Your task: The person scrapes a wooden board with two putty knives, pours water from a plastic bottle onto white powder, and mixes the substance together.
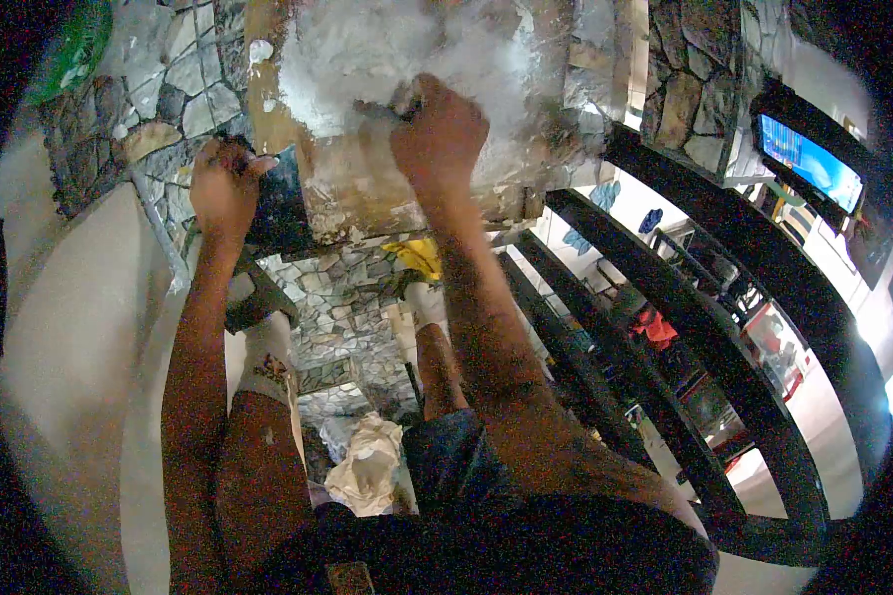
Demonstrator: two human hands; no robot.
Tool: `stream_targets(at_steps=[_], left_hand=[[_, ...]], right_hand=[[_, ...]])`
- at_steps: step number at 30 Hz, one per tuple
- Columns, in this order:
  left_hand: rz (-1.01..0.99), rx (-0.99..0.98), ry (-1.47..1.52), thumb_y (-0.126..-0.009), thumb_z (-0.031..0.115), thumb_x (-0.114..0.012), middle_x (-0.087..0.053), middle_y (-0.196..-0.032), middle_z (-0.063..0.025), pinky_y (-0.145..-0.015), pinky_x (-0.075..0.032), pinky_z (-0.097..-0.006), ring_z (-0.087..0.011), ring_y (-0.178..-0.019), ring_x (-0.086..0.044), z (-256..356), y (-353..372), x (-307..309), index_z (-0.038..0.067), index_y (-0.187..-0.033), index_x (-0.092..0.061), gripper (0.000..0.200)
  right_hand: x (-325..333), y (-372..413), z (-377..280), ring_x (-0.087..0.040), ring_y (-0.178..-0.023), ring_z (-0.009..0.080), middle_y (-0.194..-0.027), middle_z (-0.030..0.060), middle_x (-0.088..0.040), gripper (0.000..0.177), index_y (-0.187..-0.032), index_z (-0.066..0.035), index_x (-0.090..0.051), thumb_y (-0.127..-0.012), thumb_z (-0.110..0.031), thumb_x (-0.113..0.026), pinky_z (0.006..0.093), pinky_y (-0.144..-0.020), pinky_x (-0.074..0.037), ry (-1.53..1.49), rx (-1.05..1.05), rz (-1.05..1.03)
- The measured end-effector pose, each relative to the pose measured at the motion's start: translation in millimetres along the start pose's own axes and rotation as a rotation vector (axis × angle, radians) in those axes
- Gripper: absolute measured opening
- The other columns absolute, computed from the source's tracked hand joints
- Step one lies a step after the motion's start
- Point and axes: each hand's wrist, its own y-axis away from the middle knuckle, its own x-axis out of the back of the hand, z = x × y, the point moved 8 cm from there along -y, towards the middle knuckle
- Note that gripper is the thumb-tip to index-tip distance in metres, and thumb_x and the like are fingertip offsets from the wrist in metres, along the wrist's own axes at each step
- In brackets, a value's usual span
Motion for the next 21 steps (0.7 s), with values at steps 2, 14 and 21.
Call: stream_targets(at_steps=[2, 14, 21], left_hand=[[0.112, -0.081, -0.036, -0.064, 0.038, -0.078, -0.060, -0.079, -0.0125, -0.073, -0.046, -0.0426, -0.0327, -0.083, -0.058, 2.5, 2.8, 3.3, 0.006, -0.067, -0.063, 0.035], [-0.310, 0.130, -0.006, -0.065, 0.034, -0.078, -0.062, -0.091, -0.0141, -0.073, -0.050, -0.0419, -0.0336, -0.091, -0.061, -0.6, 3.1, 0.5, 0.007, -0.089, -0.062, 0.039], [-0.344, -0.030, -0.172, -0.060, 0.014, -0.081, -0.059, -0.105, -0.0153, -0.080, -0.049, -0.0425, -0.0346, -0.100, -0.058, 7.5, 8.3, 12.8, 0.005, -0.098, -0.058, 0.045]], right_hand=[[-2.7, -31.5, 3.2, -0.063, -0.072, 0.0368, -0.076, 0.0163, -0.066, 0.029, -0.091, -0.006, -0.069, -0.062, -0.010, -0.063, 0.0423, -0.069, -0.050, -0.026, 0.069, -0.199], [-7.8, -101.8, -7.3, -0.065, -0.076, 0.0307, -0.081, 0.0200, -0.066, 0.042, -0.092, 0.004, -0.064, -0.056, -0.012, -0.079, 0.0372, -0.069, -0.049, -0.041, 0.492, -0.609], [31.0, -16.6, -10.3, -0.059, -0.073, 0.0336, -0.079, 0.0124, -0.062, 0.028, -0.091, -0.002, -0.062, -0.064, -0.007, -0.070, 0.0413, -0.067, -0.047, -0.071, 0.446, -0.193]])
